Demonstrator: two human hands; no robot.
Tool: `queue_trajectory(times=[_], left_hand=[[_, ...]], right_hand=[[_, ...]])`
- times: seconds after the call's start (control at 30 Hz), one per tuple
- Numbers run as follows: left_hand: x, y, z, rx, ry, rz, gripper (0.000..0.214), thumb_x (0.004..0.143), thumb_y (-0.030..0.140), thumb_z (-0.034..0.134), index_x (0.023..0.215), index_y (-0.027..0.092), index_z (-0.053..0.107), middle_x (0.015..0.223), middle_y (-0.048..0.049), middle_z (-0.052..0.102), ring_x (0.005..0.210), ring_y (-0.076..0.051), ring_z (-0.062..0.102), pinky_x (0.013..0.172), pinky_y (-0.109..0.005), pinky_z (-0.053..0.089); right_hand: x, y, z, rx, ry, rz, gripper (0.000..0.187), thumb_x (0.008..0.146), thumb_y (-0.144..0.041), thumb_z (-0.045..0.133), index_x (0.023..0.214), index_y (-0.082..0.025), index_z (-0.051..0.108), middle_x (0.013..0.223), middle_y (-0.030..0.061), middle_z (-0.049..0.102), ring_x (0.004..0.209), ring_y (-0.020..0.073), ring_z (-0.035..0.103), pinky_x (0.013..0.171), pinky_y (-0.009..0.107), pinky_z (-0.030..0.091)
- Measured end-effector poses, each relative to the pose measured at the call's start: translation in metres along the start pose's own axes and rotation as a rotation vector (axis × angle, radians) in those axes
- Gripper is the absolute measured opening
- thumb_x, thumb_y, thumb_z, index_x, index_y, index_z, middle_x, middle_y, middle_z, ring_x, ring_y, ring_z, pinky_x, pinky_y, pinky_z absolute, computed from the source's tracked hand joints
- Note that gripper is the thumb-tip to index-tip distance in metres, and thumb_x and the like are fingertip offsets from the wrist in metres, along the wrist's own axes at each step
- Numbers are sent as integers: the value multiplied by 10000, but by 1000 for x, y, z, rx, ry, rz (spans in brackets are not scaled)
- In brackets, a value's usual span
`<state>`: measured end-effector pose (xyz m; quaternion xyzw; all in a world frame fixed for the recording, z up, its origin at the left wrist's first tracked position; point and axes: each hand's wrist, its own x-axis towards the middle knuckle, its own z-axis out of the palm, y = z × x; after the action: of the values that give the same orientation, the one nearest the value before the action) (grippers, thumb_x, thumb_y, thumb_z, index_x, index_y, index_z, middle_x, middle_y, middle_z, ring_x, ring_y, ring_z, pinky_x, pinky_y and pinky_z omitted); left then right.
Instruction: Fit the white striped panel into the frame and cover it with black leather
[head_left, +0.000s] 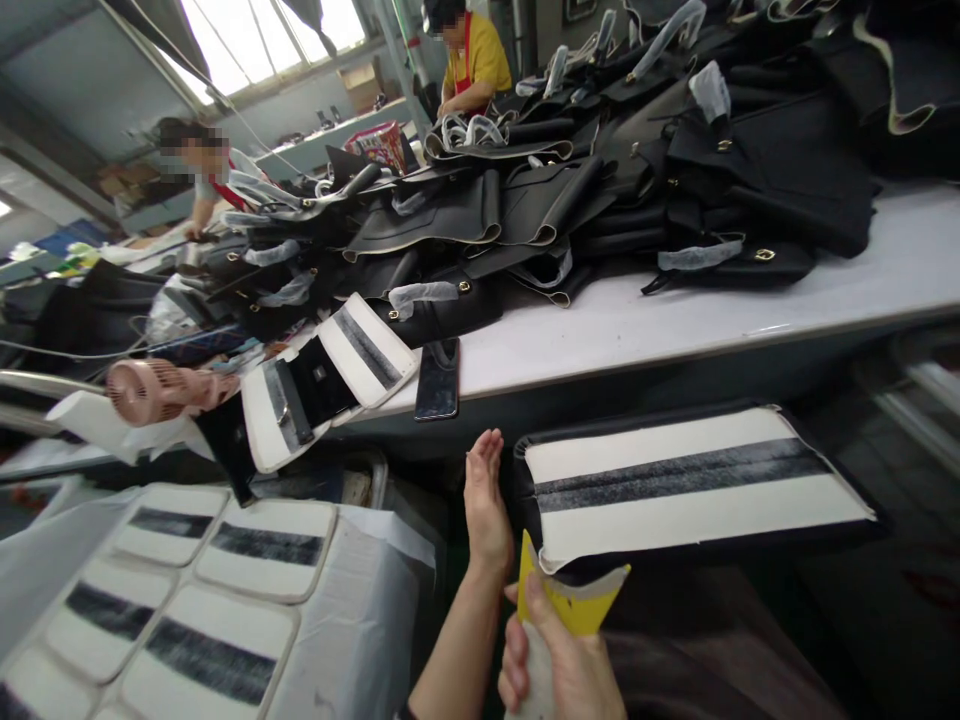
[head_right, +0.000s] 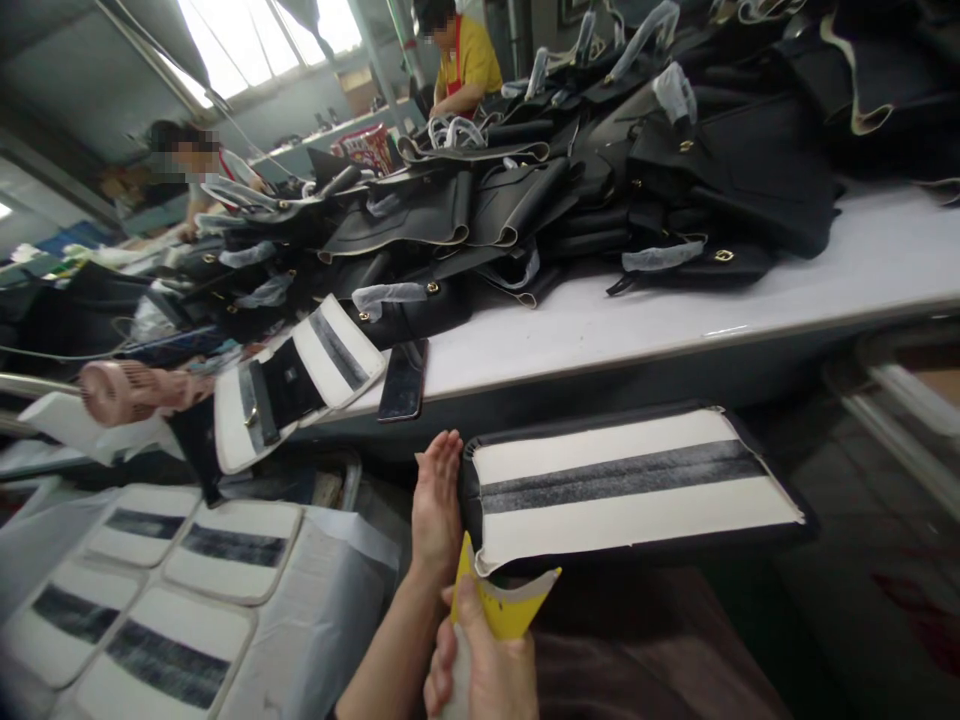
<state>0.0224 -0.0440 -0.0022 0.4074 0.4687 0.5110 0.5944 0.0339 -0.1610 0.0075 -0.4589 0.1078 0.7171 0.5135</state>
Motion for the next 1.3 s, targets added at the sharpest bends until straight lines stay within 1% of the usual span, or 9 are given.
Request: queue_trajectory(times=[0.03,0.13,0.27,0.37,0.53,0.63,1.0,1.17,1.3], left_hand=[[1,6,2,46,-56,41,533,989,555,304,1276,194,572,1350,-98,571,1292,-227,492,1134,-408,331],[-4,20,9,308,-240,192,460,992,504,367,1265,220,606,1364,-65,572,1320,-224,460,1161,-373,281],[-9,24,13,478,-229,246,421,999,463,381,1282,236,594,1355,-57,578,1298,-218,478,1139,-365,312],[-9,21,14,502,-213,229,417,1003,455,374,1279,232,592,1342,-60,586,1282,-221,494,1124,-368,333],[-8,23,16,523,-200,229,410,1005,451,371,1257,223,602,1334,-56,589,1276,-212,496,1118,-359,339],[-8,23,18,538,-196,230,406,1011,433,362,1257,211,598,1333,-57,589,1269,-202,501,1116,-350,340],[-9,26,24,610,-179,213,392,1016,410,354,1258,220,596,1335,-56,584,1284,-209,487,1127,-352,324],[-8,27,27,626,-185,187,361,1015,364,359,1253,208,581,1335,-65,574,1279,-216,489,1121,-366,331],[-6,30,31,649,-201,217,320,1004,325,382,1232,204,570,1313,-77,576,1277,-227,487,1128,-383,322]], right_hand=[[-1,-1,0,40,36,18,649,352,-795,755,678,-253,610,410,-64,427,309,100,349,341,267,294],[-4,-7,1,17,25,40,599,370,-782,767,478,-226,570,386,-41,433,292,104,378,329,273,321],[-10,-18,3,-57,28,108,663,278,-821,735,364,-212,489,343,-39,389,255,98,357,296,269,313],[-12,-24,1,-42,-17,142,659,290,-807,754,448,-211,522,345,-58,398,247,93,350,284,259,326],[-14,-29,-11,-38,-93,129,632,504,-756,769,714,-202,549,416,-79,461,280,80,371,287,217,352],[-15,-34,-18,-71,-165,150,617,591,-728,755,779,-183,536,436,-79,469,300,78,389,306,213,381],[-9,-52,-36,-188,-303,272,614,662,-740,691,777,-153,550,434,-71,465,302,80,392,315,216,383],[-6,-55,-41,-217,-298,317,610,657,-726,709,775,-146,562,434,-61,476,308,92,420,312,221,396],[-7,-56,-41,-241,-244,312,604,660,-720,715,770,-143,574,431,-57,476,304,101,432,308,226,392]])
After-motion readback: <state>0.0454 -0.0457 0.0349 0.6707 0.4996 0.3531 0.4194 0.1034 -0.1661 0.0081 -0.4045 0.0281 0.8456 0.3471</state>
